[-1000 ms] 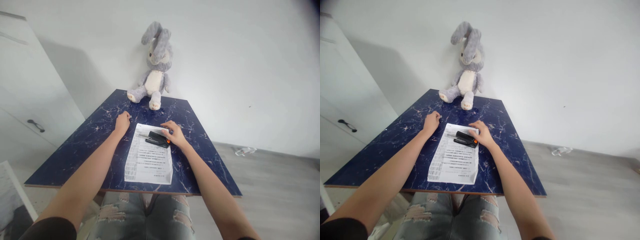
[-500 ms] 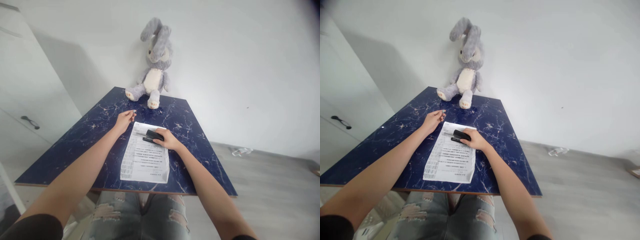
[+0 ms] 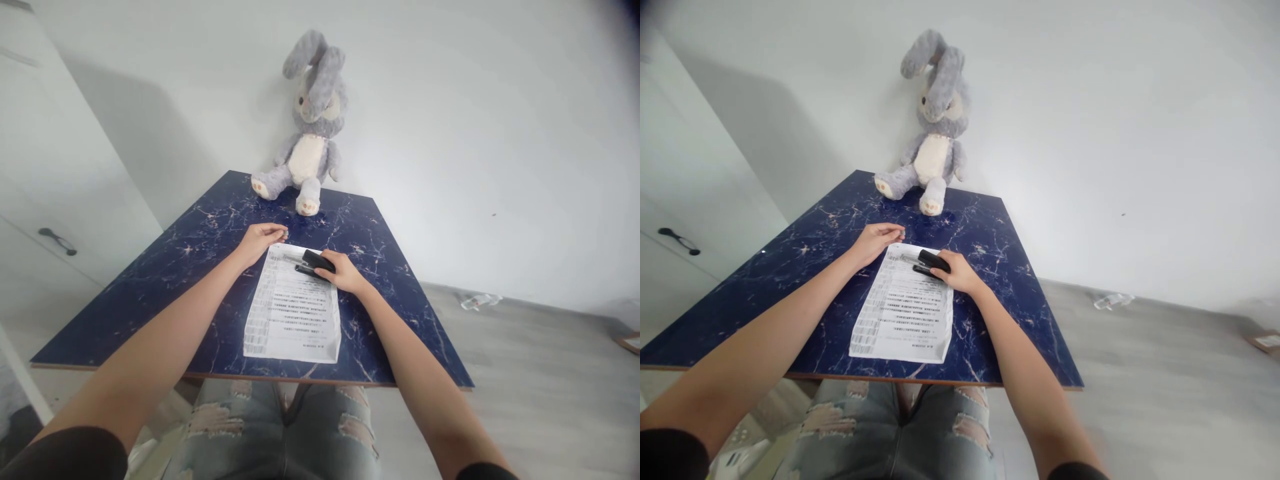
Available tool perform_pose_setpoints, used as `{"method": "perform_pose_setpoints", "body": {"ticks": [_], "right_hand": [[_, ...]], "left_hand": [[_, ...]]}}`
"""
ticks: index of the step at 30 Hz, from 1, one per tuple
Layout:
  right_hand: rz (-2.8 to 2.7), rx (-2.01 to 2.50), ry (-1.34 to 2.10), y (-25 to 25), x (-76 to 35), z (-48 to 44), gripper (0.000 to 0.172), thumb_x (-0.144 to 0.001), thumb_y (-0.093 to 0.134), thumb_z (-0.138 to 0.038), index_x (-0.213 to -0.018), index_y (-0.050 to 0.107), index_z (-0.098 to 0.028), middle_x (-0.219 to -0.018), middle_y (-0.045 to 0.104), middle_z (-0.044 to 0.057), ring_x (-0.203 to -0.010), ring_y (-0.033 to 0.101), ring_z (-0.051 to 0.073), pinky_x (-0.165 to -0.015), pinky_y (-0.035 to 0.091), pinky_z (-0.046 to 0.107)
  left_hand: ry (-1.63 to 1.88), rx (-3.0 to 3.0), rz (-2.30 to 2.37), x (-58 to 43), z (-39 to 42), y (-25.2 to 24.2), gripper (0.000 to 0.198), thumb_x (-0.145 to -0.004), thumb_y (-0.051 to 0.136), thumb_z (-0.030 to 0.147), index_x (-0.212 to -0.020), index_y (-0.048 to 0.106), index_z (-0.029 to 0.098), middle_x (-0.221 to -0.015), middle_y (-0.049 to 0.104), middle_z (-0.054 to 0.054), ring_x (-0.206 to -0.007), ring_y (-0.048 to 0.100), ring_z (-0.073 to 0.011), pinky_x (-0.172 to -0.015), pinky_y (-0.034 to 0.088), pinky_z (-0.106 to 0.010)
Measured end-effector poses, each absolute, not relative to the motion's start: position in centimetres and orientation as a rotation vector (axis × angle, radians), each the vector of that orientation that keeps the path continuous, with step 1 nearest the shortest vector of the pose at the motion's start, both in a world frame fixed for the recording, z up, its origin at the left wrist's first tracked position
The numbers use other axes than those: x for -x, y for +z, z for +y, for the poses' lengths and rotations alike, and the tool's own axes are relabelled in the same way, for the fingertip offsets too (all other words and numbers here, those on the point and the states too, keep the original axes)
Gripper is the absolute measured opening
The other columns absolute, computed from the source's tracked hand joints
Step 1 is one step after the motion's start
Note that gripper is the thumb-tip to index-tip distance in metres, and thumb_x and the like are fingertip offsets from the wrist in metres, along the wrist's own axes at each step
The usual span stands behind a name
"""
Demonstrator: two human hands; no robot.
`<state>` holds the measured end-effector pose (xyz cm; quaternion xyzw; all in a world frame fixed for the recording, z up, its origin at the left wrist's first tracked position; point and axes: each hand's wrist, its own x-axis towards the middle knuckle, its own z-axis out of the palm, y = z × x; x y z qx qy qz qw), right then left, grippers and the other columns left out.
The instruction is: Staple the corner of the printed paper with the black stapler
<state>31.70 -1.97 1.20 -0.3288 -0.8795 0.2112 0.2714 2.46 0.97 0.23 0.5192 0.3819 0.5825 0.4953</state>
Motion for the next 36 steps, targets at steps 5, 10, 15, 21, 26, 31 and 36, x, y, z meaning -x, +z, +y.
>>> {"method": "perform_pose_setpoints", "body": {"ticks": [5,10,15,21,26,31,36], "right_hand": [[-2.367,0.875,0.573,1.1,-31.8,-1.9,0.036,-0.099,0.062,-0.055,-0.096,0.064,-0.019,-0.091,0.066,0.005,-0.078,0.060,0.020,-0.076,0.046,0.034],[-2.371,0.865,0.557,0.9,-31.8,-1.7,0.035,-0.099,0.064,-0.053,-0.097,0.063,-0.018,-0.091,0.066,0.005,-0.078,0.060,0.020,-0.076,0.045,0.033],[-2.374,0.879,0.569,1.1,-31.8,-1.8,0.035,-0.099,0.063,-0.054,-0.097,0.063,-0.019,-0.091,0.066,0.006,-0.079,0.061,0.021,-0.076,0.045,0.034],[-2.378,0.877,0.568,1.3,-31.8,-1.9,0.035,-0.099,0.062,-0.055,-0.096,0.062,-0.020,-0.091,0.066,0.006,-0.078,0.060,0.021,-0.075,0.045,0.034],[-2.377,0.872,0.570,1.2,-31.8,-1.9,0.034,-0.099,0.063,-0.053,-0.097,0.063,-0.019,-0.092,0.067,0.006,-0.080,0.061,0.022,-0.075,0.046,0.035],[-2.376,0.864,0.572,1.0,-31.8,-1.7,0.033,-0.099,0.063,-0.052,-0.098,0.063,-0.019,-0.092,0.067,0.006,-0.080,0.061,0.021,-0.076,0.046,0.035],[-2.380,0.876,0.576,1.1,-31.8,-1.8,0.033,-0.099,0.063,-0.052,-0.097,0.063,-0.019,-0.091,0.066,0.005,-0.079,0.060,0.021,-0.075,0.045,0.034]], "left_hand": [[1.219,-1.787,0.853,-2.8,-0.2,1.2,0.034,-0.076,0.089,0.048,-0.091,0.085,0.017,-0.103,0.079,-0.014,-0.093,0.076,-0.0244,-0.092,0.062,-0.040],[1.038,-2.147,0.769,-3.0,-0.6,1.5,0.018,-0.082,0.084,0.037,-0.089,0.086,0.021,-0.101,0.081,-0.012,-0.092,0.076,-0.0226,-0.094,0.059,-0.036],[1.010,-2.166,0.759,-2.9,-0.6,1.5,0.017,-0.081,0.085,0.038,-0.087,0.087,0.022,-0.098,0.082,-0.011,-0.087,0.077,-0.0236,-0.091,0.060,-0.037],[0.985,-2.156,0.761,-2.7,-0.6,1.6,0.018,-0.081,0.086,0.039,-0.088,0.087,0.023,-0.099,0.082,-0.012,-0.088,0.078,-0.0240,-0.091,0.061,-0.036],[1.009,-2.172,0.786,-2.6,-0.6,1.6,0.019,-0.080,0.086,0.040,-0.088,0.087,0.023,-0.099,0.082,-0.011,-0.088,0.078,-0.0240,-0.091,0.061,-0.036],[1.035,-2.150,0.798,-2.5,-0.6,1.7,0.021,-0.079,0.088,0.042,-0.088,0.088,0.023,-0.099,0.082,-0.012,-0.088,0.079,-0.0251,-0.091,0.061,-0.037],[1.010,-2.115,0.780,-2.7,-0.5,1.6,0.024,-0.076,0.089,0.043,-0.087,0.088,0.022,-0.099,0.082,-0.013,-0.088,0.079,-0.0254,-0.091,0.062,-0.037]]}}
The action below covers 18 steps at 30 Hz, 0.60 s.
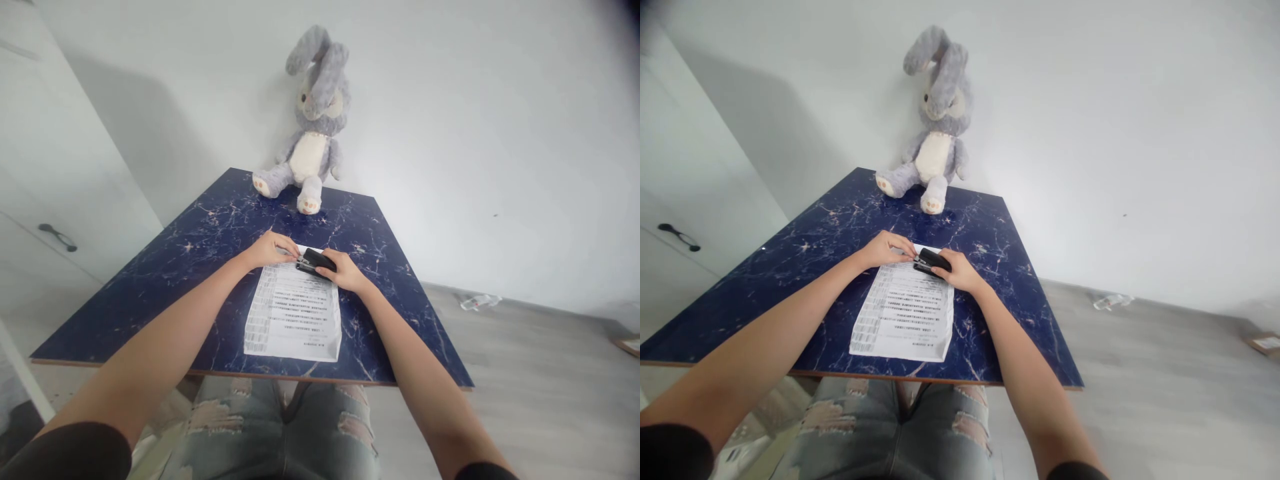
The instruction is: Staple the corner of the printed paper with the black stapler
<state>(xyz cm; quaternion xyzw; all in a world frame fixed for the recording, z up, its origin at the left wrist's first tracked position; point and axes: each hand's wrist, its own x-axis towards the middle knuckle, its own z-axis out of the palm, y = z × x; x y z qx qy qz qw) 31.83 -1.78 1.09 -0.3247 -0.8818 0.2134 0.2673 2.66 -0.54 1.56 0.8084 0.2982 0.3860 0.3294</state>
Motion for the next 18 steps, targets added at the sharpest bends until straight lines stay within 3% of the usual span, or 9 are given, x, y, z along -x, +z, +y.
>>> {"method": "perform_pose_setpoints", "body": {"ticks": [18], "right_hand": [[-2.381,0.875,0.575,1.22,-31.88,-1.78,0.033,-0.098,0.063,-0.052,-0.096,0.062,-0.019,-0.090,0.065,0.005,-0.078,0.061,0.021,-0.075,0.045,0.034]], "left_hand": [[0.942,-2.217,0.765,-2.46,-0.23,1.16,0.015,-0.084,0.082,0.037,-0.091,0.088,0.024,-0.102,0.083,-0.011,-0.096,0.079,-0.0258,-0.096,0.061,-0.038]]}}
